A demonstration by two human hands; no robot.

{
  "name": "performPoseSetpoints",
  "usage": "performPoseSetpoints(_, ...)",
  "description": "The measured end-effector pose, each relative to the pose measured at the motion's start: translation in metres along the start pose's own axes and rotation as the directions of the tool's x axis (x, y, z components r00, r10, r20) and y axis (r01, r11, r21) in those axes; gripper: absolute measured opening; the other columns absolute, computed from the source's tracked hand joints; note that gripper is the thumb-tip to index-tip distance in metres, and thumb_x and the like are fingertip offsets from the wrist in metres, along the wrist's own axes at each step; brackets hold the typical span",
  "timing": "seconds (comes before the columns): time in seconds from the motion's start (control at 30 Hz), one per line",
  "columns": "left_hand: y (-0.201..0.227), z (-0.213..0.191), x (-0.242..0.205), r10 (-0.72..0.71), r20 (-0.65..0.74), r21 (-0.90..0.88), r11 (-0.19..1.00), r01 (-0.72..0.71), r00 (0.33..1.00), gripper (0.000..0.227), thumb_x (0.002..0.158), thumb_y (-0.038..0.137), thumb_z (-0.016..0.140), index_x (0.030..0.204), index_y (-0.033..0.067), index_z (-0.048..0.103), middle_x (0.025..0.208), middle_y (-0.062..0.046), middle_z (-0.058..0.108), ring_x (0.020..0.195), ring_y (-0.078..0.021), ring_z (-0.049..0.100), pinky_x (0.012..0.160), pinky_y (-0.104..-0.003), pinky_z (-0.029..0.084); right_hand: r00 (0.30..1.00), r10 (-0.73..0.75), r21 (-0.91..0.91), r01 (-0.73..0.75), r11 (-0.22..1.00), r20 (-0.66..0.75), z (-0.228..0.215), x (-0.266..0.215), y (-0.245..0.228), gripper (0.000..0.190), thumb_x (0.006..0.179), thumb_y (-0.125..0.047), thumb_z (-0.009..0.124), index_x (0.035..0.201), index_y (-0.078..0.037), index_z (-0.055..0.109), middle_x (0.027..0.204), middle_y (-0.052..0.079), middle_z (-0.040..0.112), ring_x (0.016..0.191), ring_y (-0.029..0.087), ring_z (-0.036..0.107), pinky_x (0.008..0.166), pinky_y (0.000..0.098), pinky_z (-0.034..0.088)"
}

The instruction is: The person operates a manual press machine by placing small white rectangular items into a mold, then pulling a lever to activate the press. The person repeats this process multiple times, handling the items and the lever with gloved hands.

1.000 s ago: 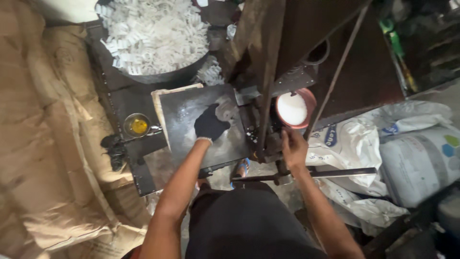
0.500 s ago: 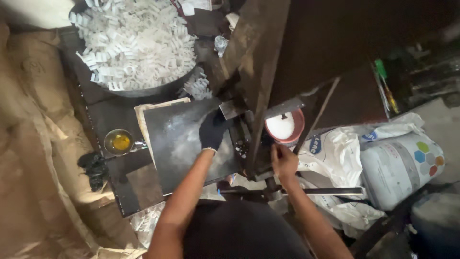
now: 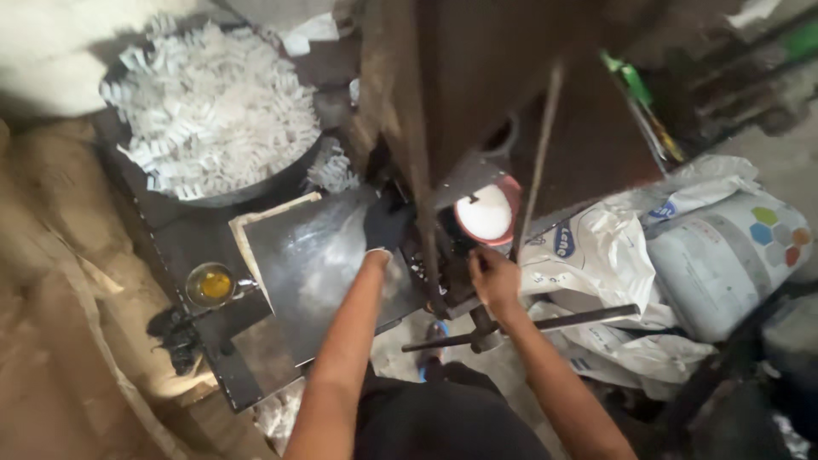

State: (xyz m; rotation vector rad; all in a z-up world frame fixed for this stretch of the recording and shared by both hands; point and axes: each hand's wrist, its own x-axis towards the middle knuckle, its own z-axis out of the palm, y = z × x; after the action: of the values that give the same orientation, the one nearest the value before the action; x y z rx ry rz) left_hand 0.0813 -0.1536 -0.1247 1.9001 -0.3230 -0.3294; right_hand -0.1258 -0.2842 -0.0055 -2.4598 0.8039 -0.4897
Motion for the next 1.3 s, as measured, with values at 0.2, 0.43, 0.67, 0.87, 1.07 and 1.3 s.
performPoseSetpoints(0.2,-0.078,-0.046,-0.053,-0.304,0.307,-0.676,0.598,0.432,0.902,0.034,0.098,0.018,0.069,0.125,-0.0021,0.068,0.099,-0.015,0.072,0.082,-0.0262,0.070,0.077,-0.043,0.061,0.924,-0.373,0.134,0.381,0.915,-0.086,-0.046,-0.034,0.009,0.013,0.092,-0.019,0.074,0.097,-0.007,0.075,0.095,0.013,0.075,0.085,0.034,0.070,0.075,0.0425,0.056)
performPoseSetpoints(0.43,-0.085,-0.106,-0.224,-0.621,0.032,-0.875,0.361,0.322,0.783,0.030,0.098,0.019,0.055,0.115,-0.0019,0.067,0.099,-0.020,0.074,0.085,-0.0354,0.075,0.079,-0.048,0.064,0.537,-0.839,-0.036,0.843,0.536,0.083,-0.123,-0.063,0.151,0.034,0.081,-0.033,0.074,0.099,-0.004,0.072,0.102,0.012,0.069,0.091,0.030,0.068,0.088,0.0477,0.052)
performPoseSetpoints(0.67,-0.057,-0.091,-0.322,-0.536,-0.017,-0.414,0.772,0.482,0.844,0.034,0.093,0.011,0.062,0.122,-0.0022,0.072,0.105,-0.016,0.076,0.088,-0.0286,0.069,0.072,-0.036,0.056,0.465,0.186,0.446,-0.885,0.135,0.866,0.047,-0.086,0.175,0.050,0.097,-0.043,0.063,0.112,0.003,0.076,0.107,0.010,0.077,0.095,0.021,0.068,0.090,0.0354,0.053)
performPoseSetpoints(0.87,-0.052,-0.061,-0.355,-0.596,-0.031,0.277,0.766,0.580,0.802,0.056,0.078,0.036,0.084,0.125,0.0097,0.070,0.119,-0.010,0.076,0.112,-0.0225,0.073,0.097,-0.033,0.054,0.189,0.011,0.189,-0.982,-0.005,0.982,0.102,-0.151,0.139,0.034,0.095,-0.028,0.055,0.113,-0.001,0.067,0.105,0.015,0.073,0.089,0.029,0.069,0.081,0.0479,0.055)
performPoseSetpoints(1.07,-0.064,-0.008,-0.312,-0.411,0.257,0.655,0.740,0.156,0.875,0.069,0.073,0.055,0.080,0.129,0.0172,0.066,0.129,-0.012,0.067,0.119,-0.0338,0.064,0.101,-0.043,0.050,0.488,0.483,0.562,-0.827,-0.013,0.728,0.044,-0.133,0.201,0.049,0.100,-0.051,0.039,0.096,-0.008,0.062,0.076,0.020,0.066,0.065,0.033,0.064,0.061,0.0450,0.054)
performPoseSetpoints(1.3,-0.069,0.018,-0.270,-0.503,0.642,0.652,0.755,-0.068,0.579,0.058,0.075,0.059,0.067,0.106,0.0120,0.079,0.113,-0.020,0.073,0.110,-0.0372,0.068,0.098,-0.044,0.053,0.687,0.726,0.977,-0.179,0.118,0.038,-0.121,0.006,0.215,0.064,0.101,-0.062,0.047,0.135,-0.009,0.054,0.106,0.009,0.064,0.083,0.022,0.062,0.073,0.0407,0.055)
